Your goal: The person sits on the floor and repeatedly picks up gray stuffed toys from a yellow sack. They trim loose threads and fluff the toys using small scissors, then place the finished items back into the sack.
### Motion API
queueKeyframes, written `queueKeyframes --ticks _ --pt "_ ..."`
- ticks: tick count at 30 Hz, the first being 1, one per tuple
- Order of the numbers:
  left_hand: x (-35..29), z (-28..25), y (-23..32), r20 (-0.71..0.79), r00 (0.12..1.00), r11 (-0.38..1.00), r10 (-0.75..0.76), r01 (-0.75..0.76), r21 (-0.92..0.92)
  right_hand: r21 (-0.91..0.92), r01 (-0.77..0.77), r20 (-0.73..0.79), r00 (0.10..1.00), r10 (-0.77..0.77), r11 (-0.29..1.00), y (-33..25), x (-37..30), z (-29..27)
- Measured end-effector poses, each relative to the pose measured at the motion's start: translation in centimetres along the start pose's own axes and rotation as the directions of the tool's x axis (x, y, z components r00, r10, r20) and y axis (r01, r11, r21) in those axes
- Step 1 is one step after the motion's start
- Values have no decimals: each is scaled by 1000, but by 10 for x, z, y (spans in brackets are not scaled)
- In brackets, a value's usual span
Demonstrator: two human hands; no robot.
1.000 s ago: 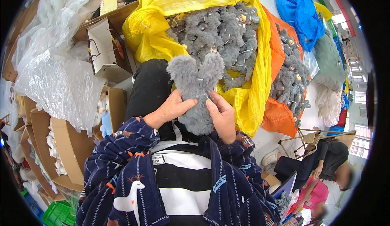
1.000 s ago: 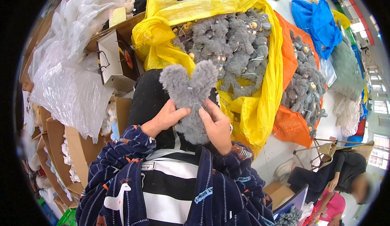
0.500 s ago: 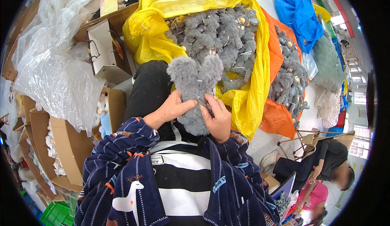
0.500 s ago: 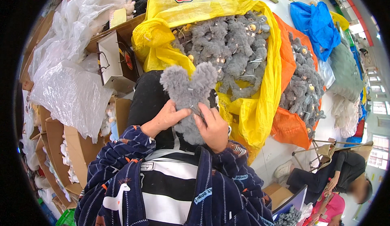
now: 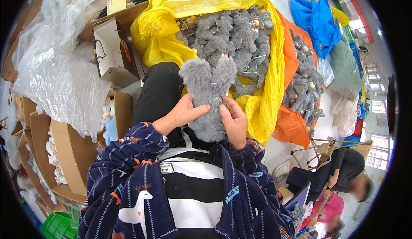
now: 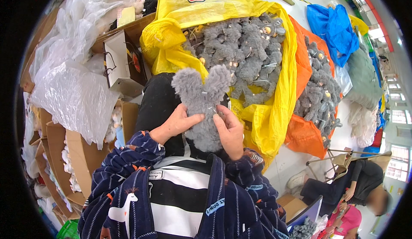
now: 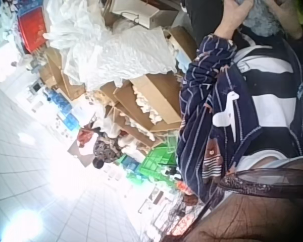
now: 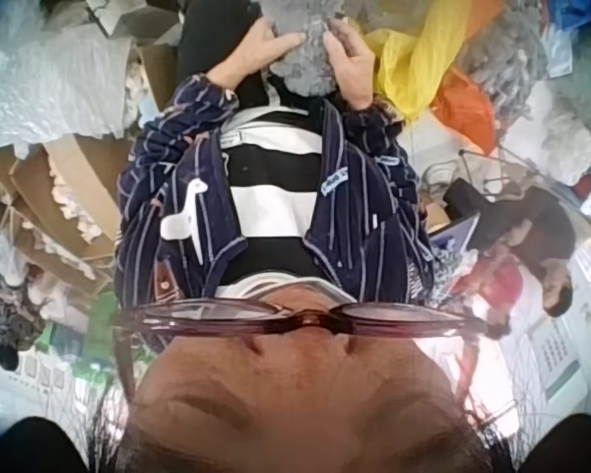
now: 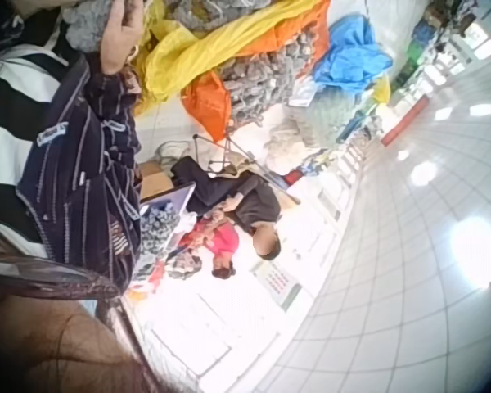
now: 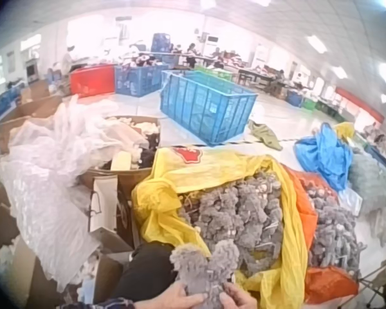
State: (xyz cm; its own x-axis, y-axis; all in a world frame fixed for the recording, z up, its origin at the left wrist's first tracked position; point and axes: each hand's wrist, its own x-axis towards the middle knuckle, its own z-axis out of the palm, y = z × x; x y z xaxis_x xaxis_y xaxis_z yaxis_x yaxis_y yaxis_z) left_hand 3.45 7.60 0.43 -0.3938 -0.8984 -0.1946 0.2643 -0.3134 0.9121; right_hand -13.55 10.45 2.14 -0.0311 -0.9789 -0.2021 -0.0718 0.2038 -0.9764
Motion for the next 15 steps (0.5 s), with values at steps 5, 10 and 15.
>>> queueKeyframes --ticks 5,10,15 --pt "1 -2 -9 14 998 997 69 -69 -20 -636 499 178 837 -518 588 -4 0 4" --pt "3 -1 -11 3 995 994 104 -104 -37 -352 344 34 934 -355 870 -3 -1 7" --pt "9 0 -16 -61 993 994 101 -103 -26 392 -204 4 976 220 897 2 -2 10"
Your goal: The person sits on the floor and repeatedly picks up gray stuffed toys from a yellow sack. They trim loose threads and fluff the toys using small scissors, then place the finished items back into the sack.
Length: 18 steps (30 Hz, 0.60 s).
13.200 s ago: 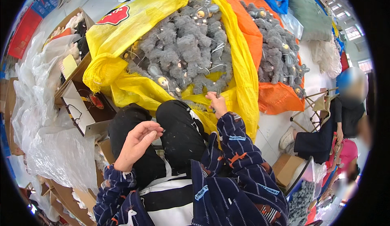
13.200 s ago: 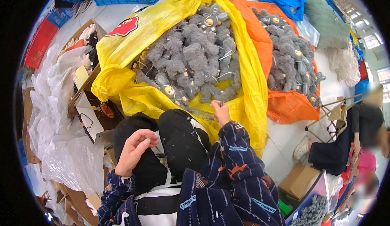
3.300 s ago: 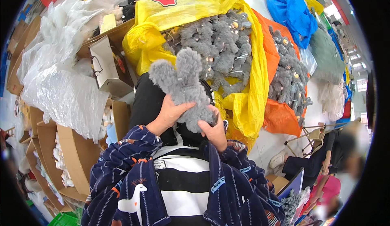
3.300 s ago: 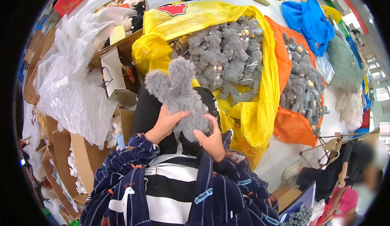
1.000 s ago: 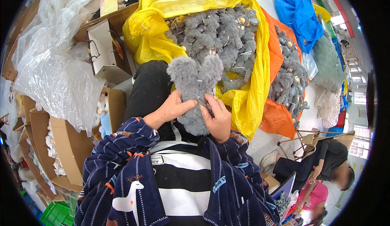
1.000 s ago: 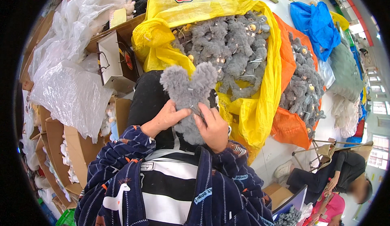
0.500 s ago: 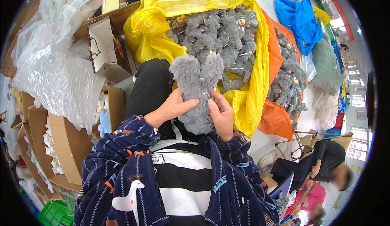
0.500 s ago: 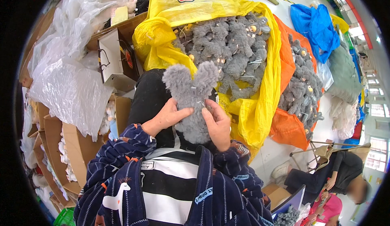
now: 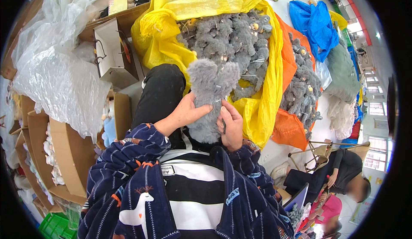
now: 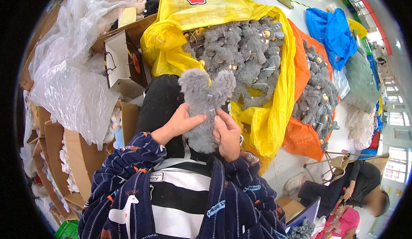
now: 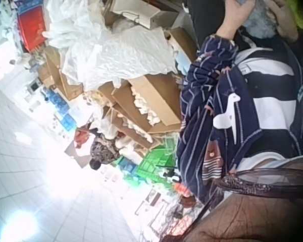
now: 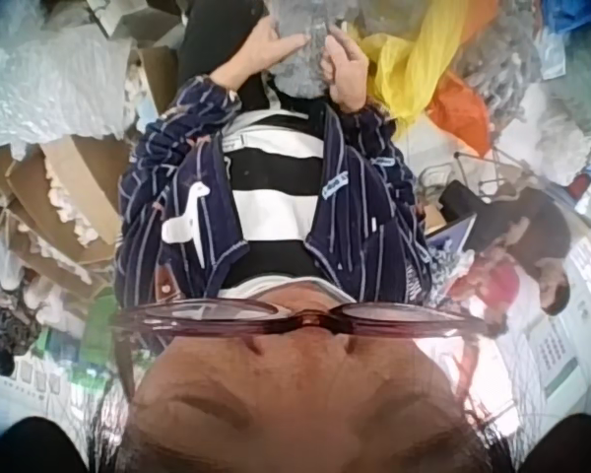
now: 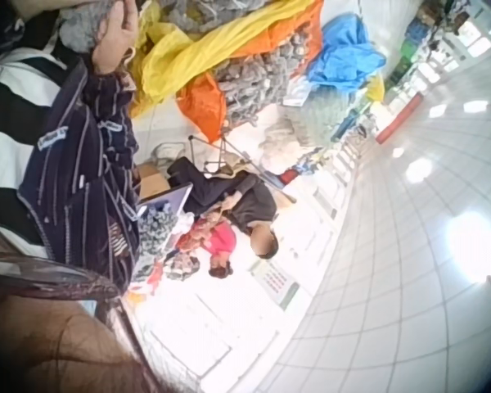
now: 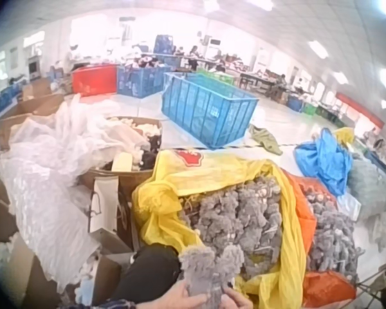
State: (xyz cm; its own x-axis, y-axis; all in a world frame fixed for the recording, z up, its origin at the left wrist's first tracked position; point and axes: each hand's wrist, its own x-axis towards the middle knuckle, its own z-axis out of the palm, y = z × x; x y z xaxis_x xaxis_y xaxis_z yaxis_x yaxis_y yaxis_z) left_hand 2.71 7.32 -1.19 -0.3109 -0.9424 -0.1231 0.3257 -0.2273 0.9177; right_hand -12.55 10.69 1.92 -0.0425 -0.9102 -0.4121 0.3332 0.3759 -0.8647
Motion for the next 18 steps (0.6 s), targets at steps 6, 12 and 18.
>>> queueKeyframes --ticks 6,12,18 --pt "-3 -5 -3 27 998 998 -53 53 15 -634 501 250 853 -457 588 0 -1 2" --pt "-7 -2 6 39 999 998 -16 14 59 -486 343 109 936 -334 804 2 10 -6" --pt "-5 -6 3 30 998 997 -60 59 41 -628 513 264 848 -460 585 3 2 2"
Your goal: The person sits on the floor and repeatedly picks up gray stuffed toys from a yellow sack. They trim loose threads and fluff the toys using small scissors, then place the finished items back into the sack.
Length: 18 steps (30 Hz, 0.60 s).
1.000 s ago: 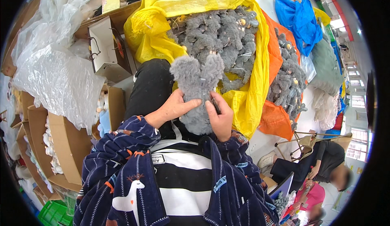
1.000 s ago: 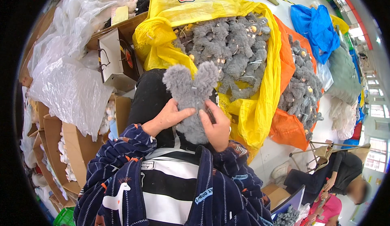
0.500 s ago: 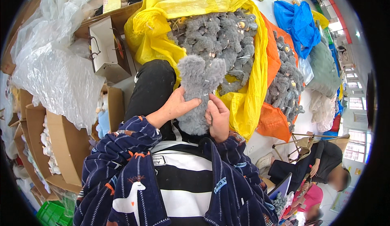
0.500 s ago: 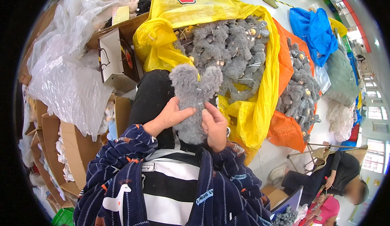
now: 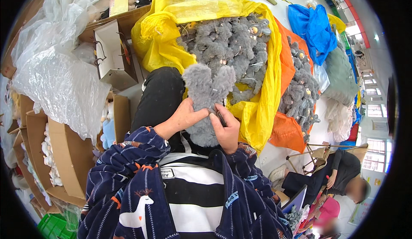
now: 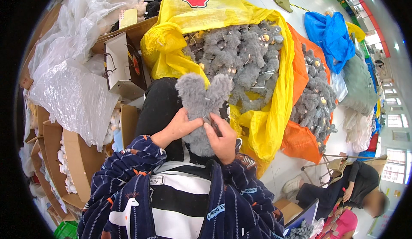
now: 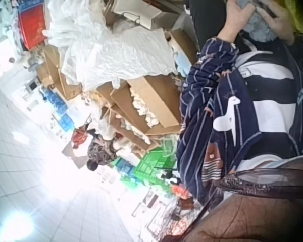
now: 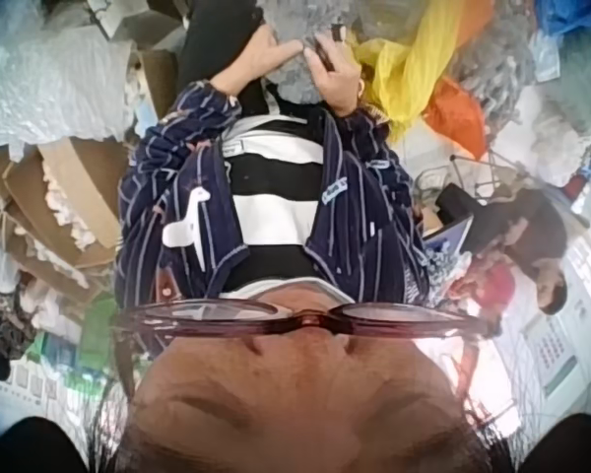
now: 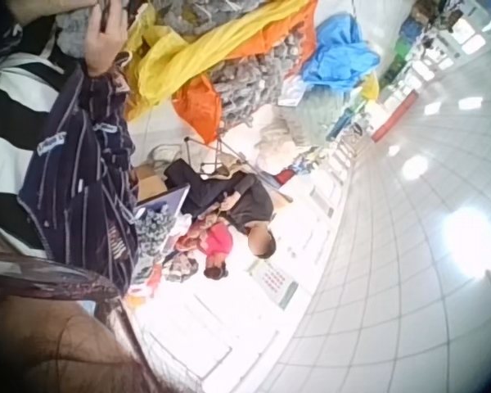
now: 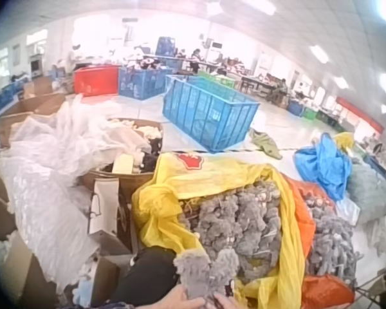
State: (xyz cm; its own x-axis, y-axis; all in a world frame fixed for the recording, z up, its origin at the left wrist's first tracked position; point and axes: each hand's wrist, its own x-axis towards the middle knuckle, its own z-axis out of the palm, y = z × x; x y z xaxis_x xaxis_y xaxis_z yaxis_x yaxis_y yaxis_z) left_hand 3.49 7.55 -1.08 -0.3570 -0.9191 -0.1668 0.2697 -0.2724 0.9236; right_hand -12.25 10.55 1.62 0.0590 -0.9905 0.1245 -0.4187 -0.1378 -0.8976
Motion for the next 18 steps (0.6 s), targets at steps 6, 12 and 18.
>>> queueKeyframes --ticks 6,12,18 --pt "3 4 -4 -35 998 998 56 -56 7 314 -200 -74 969 234 928 8 6 -4" --pt "2 -1 -6 -13 1000 998 -3 4 56 -137 79 115 991 -63 987 -7 1 -2" --pt "0 2 4 -15 1000 999 -9 10 44 -35 19 -93 995 -22 999 -1 3 -13"
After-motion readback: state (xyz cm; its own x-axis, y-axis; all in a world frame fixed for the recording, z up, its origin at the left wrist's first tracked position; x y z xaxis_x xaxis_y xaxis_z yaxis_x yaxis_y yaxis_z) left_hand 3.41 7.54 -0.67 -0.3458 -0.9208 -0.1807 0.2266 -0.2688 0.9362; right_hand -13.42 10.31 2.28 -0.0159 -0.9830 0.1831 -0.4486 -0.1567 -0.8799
